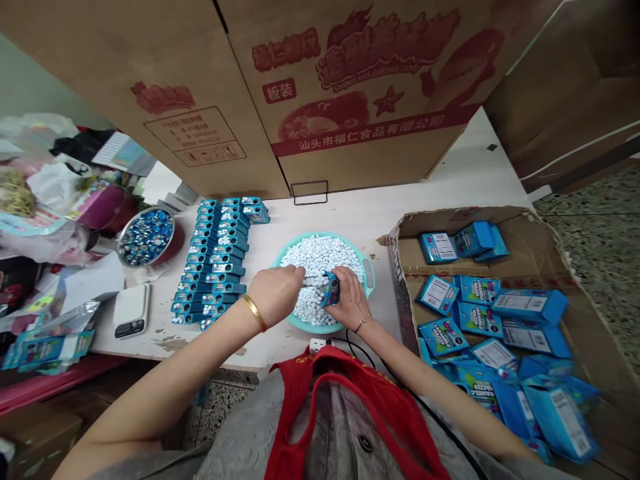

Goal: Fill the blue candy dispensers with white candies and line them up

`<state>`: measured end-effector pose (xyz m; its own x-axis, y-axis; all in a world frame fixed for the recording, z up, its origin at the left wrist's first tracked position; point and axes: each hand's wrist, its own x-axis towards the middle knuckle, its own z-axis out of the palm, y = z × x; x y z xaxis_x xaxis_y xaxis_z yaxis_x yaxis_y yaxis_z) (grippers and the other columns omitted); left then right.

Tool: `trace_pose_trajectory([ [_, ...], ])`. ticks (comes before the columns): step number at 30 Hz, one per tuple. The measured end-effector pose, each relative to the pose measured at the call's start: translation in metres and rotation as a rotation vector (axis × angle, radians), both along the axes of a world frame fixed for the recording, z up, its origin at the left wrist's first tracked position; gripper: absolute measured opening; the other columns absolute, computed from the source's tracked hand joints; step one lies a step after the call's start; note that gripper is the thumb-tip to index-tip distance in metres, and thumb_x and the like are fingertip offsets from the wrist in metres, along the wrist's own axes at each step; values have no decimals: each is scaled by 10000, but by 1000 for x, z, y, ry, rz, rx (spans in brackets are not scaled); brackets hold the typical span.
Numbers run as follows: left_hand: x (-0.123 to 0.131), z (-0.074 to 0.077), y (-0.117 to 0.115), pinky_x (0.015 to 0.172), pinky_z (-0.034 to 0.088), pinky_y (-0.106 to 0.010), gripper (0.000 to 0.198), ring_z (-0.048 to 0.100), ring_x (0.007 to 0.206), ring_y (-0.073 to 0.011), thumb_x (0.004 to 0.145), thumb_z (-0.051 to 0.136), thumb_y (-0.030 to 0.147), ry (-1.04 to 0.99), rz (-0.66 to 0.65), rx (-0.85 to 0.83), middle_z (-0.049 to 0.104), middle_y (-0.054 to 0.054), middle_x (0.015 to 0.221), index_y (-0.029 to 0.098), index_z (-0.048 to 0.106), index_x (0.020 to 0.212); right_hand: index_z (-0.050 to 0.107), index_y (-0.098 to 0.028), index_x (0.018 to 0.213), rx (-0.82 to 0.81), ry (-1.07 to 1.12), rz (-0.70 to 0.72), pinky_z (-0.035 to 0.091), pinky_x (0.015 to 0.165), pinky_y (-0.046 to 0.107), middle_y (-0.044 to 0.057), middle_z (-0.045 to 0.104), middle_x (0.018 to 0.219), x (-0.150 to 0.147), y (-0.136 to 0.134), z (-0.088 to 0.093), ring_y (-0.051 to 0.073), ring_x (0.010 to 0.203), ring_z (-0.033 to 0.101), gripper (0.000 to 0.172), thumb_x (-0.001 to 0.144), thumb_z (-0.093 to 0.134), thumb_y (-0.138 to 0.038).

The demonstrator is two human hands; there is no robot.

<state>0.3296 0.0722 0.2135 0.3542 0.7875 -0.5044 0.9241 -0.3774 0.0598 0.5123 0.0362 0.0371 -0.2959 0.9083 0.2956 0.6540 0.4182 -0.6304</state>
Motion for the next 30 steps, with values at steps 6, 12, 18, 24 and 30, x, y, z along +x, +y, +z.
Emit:
trace_pose_trajectory([
  [6,0,18,-3,709,493,-319,229,633,913,-240,914,387,134,4,-23,40,630,-111,935,146,603,988,317,-197,1360,-22,10,7,403,1042,565,163,476,1292,4,1,-2,344,1259,434,756,708,675,-328],
  [12,-57,-90,-20,726,486,-325,212,631,951,-249,930,440,243,37,268,-5,627,-116,1027,151,574,1066,332,-187,1347,-153,75,-48,428,1035,538,166,497,1270,20,10,-5,330,1216,481,865,680,738,-559],
  [18,-13,-201,-38,856,483,-330,234,587,1081,-229,934,417,194,-242,435,-48,608,-113,1153,162,535,1134,329,-176,1351,-361,98,-147,449,1003,529,172,505,1289,23,12,-12,331,1189,516,947,630,748,-624],
  [24,9,-224,-39,900,486,-332,275,596,1082,-213,910,463,203,-438,538,-12,608,-88,1194,183,507,1181,321,-176,1357,-373,111,-183,438,1005,536,171,498,1288,21,8,-16,334,1197,508,982,609,742,-651],
  [30,-26,-196,-47,891,494,-329,244,613,1032,-197,923,476,311,-730,465,92,630,-73,1144,195,529,1132,326,-187,1345,-285,116,-177,436,1016,524,154,494,1270,26,2,-14,316,1192,502,937,631,744,-626],
])
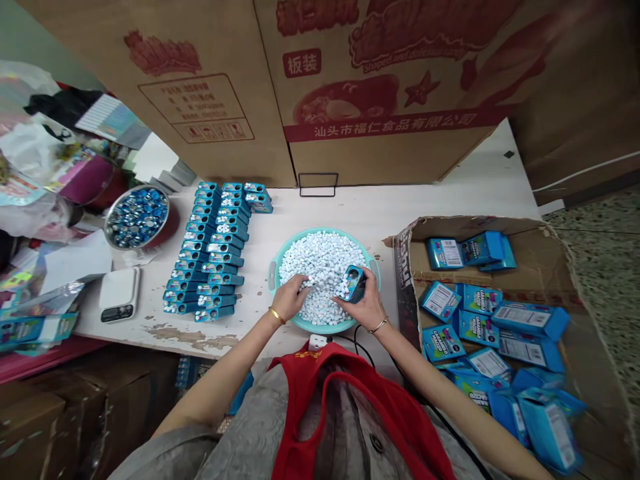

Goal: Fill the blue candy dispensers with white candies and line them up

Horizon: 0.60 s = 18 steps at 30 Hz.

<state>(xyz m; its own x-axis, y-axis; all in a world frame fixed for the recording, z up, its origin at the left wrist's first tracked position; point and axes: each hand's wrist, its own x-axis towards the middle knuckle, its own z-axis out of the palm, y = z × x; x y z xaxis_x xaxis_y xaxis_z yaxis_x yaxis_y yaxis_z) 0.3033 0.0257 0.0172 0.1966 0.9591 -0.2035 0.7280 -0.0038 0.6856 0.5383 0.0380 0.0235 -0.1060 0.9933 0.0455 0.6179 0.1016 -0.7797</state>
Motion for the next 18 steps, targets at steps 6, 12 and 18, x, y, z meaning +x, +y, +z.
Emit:
trace_pose_trajectory([
  [6,-18,74,11,869,495,-310,251,619,1001,-186,925,466,304,45,-143,78,643,-69,1073,198,535,1142,335,-191,1334,164,-95,51,433,1019,541,155,496,1253,-4,1,7,322,1197,484,840,687,724,-560],
  [12,-2,150,34,852,498,-353,244,623,1025,-240,922,459,266,446,-392,-92,645,-98,1102,177,561,1125,297,-209,1356,245,-120,155,399,1043,586,157,467,1283,-15,0,9,348,1261,431,749,730,672,-380],
  [18,38,210,44,749,497,-348,228,647,932,-260,893,405,103,729,-474,-137,650,-138,964,133,577,1040,302,-201,1346,242,-29,151,421,1035,553,159,481,1265,-34,-9,13,326,1225,462,771,730,695,-451],
])
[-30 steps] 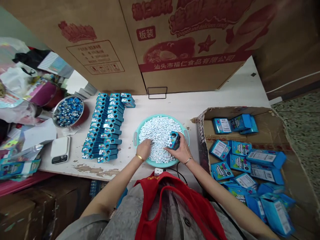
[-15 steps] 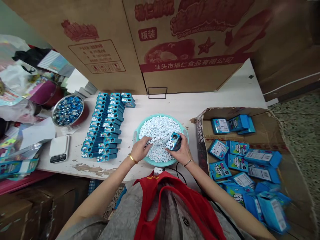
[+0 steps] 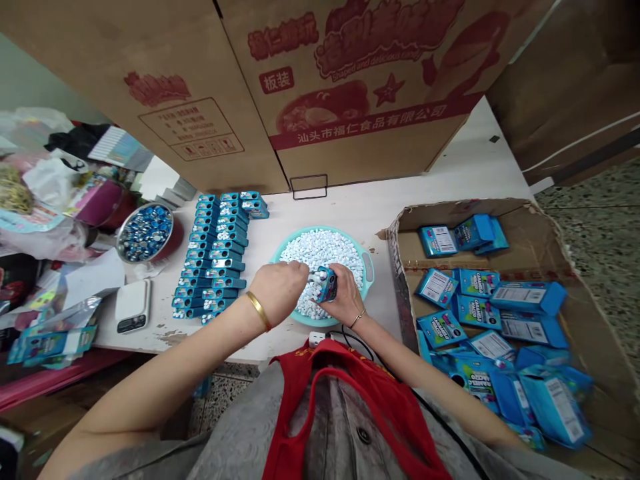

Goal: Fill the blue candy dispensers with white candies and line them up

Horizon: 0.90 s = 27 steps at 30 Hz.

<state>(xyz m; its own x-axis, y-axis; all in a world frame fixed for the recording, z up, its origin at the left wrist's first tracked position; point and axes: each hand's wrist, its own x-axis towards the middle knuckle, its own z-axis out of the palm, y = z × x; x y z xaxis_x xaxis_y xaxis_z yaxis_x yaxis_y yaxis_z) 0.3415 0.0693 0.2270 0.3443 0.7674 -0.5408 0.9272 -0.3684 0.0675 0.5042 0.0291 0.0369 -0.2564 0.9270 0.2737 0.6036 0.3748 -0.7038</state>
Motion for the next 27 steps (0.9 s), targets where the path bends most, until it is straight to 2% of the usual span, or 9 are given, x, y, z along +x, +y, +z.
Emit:
trace_pose_trajectory([
  [3,1,18,3,740,490,-345,245,645,932,-263,883,395,76,40,-11,-6,649,-130,928,133,587,1022,316,-193,1332,-90,75,-46,445,1013,529,164,488,1257,-7,-5,2,319,1199,484,842,688,731,-543],
  [6,-16,17,8,721,480,-332,185,645,867,-242,907,439,185,16,47,38,648,-107,934,148,596,1000,322,-192,1327,-199,136,-95,446,1012,518,157,494,1256,-9,-7,4,314,1194,493,897,644,760,-574],
  [12,-16,-45,7,683,446,-289,370,620,787,-201,847,559,527,-327,247,83,654,-81,869,161,580,899,328,-202,1330,-267,195,-149,481,961,506,151,522,1233,-19,-4,3,317,1150,530,886,623,779,-488],
  [15,8,-74,4,668,438,-299,332,635,798,-227,798,617,484,-305,305,18,669,-84,853,171,571,898,324,-187,1341,-279,196,-193,493,924,527,160,545,1181,-28,-5,0,333,1108,551,860,640,742,-459],
  [18,19,-81,15,663,436,-302,249,646,830,-238,798,599,392,-258,293,15,675,-86,884,179,568,921,230,-181,1414,-299,199,-171,486,942,530,181,516,1253,-23,0,8,335,1152,536,979,644,744,-499],
  [20,12,-74,33,661,435,-291,253,645,828,-223,817,568,412,-271,240,45,674,-77,899,187,566,932,147,-194,1464,-281,181,-104,456,997,523,192,434,1379,-5,15,17,331,1261,465,1063,655,747,-536],
  [22,-6,-67,59,646,430,-277,299,640,798,-207,843,528,473,-261,197,95,668,-68,884,190,560,933,166,-209,1470,-225,155,-130,446,1017,501,179,371,1442,27,43,22,310,1315,413,976,724,697,-548],
  [25,-46,-72,108,605,410,-266,359,627,765,-207,853,507,533,-148,184,209,656,-63,872,188,539,949,381,-188,1357,-118,73,-432,474,961,468,169,465,1335,103,100,14,279,1221,483,630,854,539,-532],
  [27,-76,-88,142,605,399,-257,331,620,803,-208,864,520,492,-88,131,260,648,-73,959,185,522,987,487,-139,1244,-114,-85,-654,439,975,496,182,546,1202,159,136,0,302,1153,512,578,849,514,-560],
])
